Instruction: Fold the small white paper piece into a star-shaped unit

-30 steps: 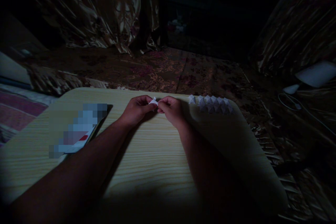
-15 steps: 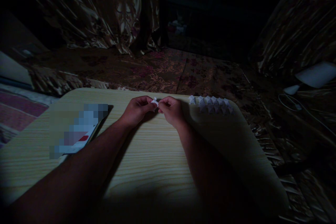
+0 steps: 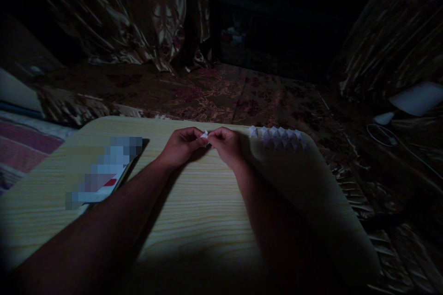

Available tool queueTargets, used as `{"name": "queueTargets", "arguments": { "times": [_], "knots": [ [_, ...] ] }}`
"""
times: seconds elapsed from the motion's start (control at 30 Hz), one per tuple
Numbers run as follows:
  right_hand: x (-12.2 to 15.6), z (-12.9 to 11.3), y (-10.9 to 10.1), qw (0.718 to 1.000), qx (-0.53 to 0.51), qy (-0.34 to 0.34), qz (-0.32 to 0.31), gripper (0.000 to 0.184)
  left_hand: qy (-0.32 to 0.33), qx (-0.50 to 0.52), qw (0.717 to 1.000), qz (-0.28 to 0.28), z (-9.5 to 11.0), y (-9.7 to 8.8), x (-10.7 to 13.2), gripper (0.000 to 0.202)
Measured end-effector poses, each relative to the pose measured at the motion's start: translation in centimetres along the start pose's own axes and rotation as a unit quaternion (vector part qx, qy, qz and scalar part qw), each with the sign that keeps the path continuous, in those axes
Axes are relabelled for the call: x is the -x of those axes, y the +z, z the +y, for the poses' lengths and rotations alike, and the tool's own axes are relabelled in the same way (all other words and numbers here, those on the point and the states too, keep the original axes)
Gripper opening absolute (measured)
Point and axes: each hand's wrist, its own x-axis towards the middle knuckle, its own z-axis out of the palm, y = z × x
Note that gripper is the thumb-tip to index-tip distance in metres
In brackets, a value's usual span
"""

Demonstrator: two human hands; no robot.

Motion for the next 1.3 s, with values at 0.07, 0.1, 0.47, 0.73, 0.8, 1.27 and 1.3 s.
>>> {"name": "queueTargets", "arguments": {
  "times": [0.07,0.1,0.47,0.73,0.8,1.27,1.3],
  "knots": [
    [-0.03,0.02,0.05,1.0,0.007,-0.004,0.002,0.011,0.003,0.0,1.0,0.0,-0.03,-0.01,-0.01,0.028],
    [-0.04,0.03,0.07,1.0,0.009,-0.006,0.004,0.01,0.005,-0.003,1.0,0.0,-0.06,-0.03,-0.02,0.028],
    [0.15,-0.07,0.23,1.0,-0.003,-0.004,0.002,0.012,0.012,-0.021,1.0,-0.016,-0.07,-0.15,0.02,0.024],
    [0.09,0.08,0.23,1.0,-0.006,0.002,-0.005,0.012,0.016,-0.046,0.999,-0.022,-0.34,-0.25,-0.02,0.024],
    [0.05,0.12,0.21,1.0,-0.001,0.004,-0.008,0.012,0.02,-0.051,0.998,-0.025,-0.36,-0.23,-0.03,0.025],
    [-0.07,0.31,0.18,1.0,-0.02,0.01,-0.013,0.015,0.01,-0.048,0.998,-0.028,-0.38,-0.28,-0.01,0.027],
    [-0.06,0.3,0.18,1.0,-0.021,0.011,-0.013,0.016,0.01,-0.046,0.999,-0.028,-0.36,-0.26,-0.01,0.027]
  ]
}}
